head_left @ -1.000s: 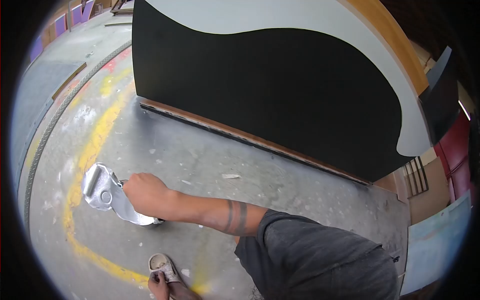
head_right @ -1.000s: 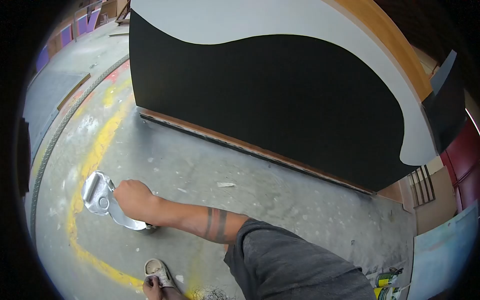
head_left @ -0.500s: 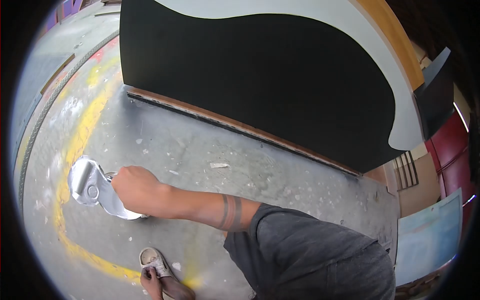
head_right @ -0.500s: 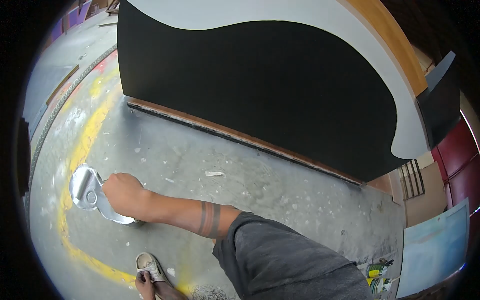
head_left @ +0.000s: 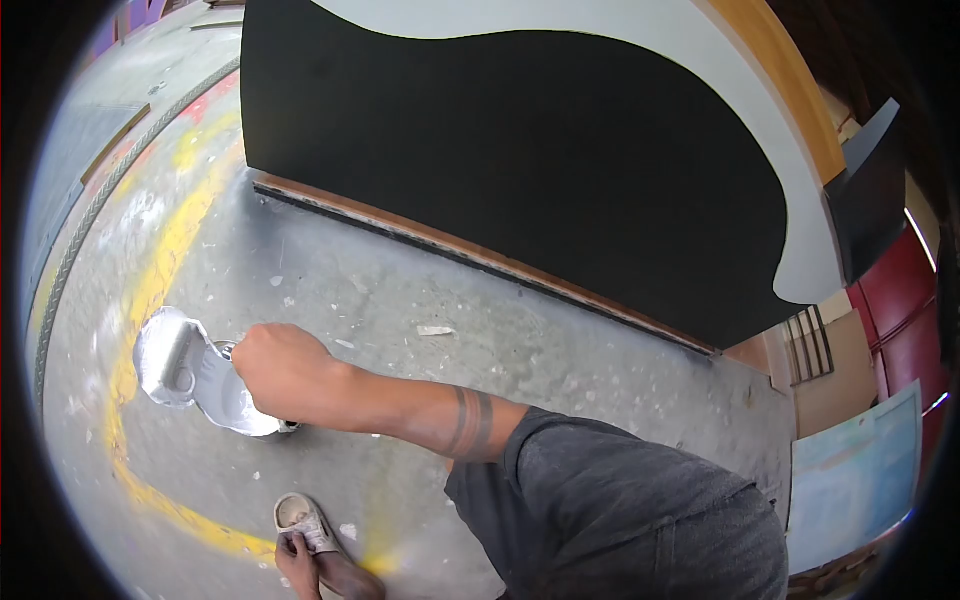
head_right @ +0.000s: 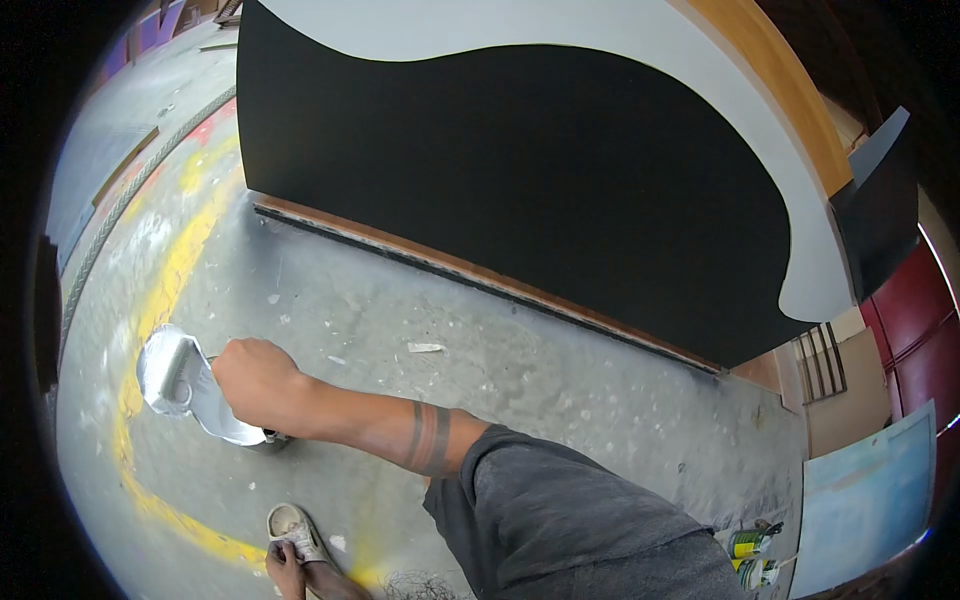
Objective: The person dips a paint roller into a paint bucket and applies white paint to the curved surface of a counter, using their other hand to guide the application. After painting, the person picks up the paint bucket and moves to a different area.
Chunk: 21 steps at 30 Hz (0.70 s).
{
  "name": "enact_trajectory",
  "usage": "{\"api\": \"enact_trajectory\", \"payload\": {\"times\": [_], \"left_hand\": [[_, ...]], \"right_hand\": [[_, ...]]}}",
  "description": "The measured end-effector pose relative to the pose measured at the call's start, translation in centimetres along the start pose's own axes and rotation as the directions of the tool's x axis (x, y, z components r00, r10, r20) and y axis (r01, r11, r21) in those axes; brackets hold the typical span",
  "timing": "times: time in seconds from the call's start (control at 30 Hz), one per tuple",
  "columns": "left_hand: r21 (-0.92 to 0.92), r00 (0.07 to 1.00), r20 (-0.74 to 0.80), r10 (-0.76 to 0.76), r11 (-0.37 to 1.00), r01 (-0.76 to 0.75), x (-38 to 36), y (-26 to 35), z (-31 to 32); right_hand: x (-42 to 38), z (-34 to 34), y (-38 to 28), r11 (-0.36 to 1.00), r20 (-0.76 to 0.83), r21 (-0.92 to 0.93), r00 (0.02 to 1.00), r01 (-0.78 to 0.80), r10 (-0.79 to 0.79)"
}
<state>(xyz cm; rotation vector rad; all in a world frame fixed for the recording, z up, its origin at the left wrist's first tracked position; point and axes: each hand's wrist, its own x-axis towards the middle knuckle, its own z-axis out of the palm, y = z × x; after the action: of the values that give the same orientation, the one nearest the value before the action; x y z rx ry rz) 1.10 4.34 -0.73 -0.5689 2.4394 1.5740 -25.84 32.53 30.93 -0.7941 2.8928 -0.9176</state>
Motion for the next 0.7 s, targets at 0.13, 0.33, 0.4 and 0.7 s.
{"api": "enact_trajectory", "payload": {"times": [0.13,0.33,0.4,0.7], "left_hand": [[0.101,0.987,-0.078,0.138,0.986,-0.130,0.3,-1.1,0.2],[0.184,0.992,-0.035,0.118,0.977,-0.110,0.1,0.0,-0.5],[0.235,0.998,0.042,-0.050,0.971,0.039,-0.1,0.7,-0.8],[0.331,0.999,-0.028,0.041,0.943,-0.030,-0.3,2.6,-0.3]], "right_hand": [[0.5,-0.2,-0.4,0.998,-0.007,-0.067,1.000,0.001,-0.001],[1.3,1.4,-0.1,0.998,-0.012,-0.056,1.000,0.009,-0.010],[0.6,0.6,-0.6,0.999,0.000,-0.051,1.000,0.013,-0.013],[2.2,2.3,0.5,0.995,-0.028,-0.104,1.000,-0.010,0.007]]}}
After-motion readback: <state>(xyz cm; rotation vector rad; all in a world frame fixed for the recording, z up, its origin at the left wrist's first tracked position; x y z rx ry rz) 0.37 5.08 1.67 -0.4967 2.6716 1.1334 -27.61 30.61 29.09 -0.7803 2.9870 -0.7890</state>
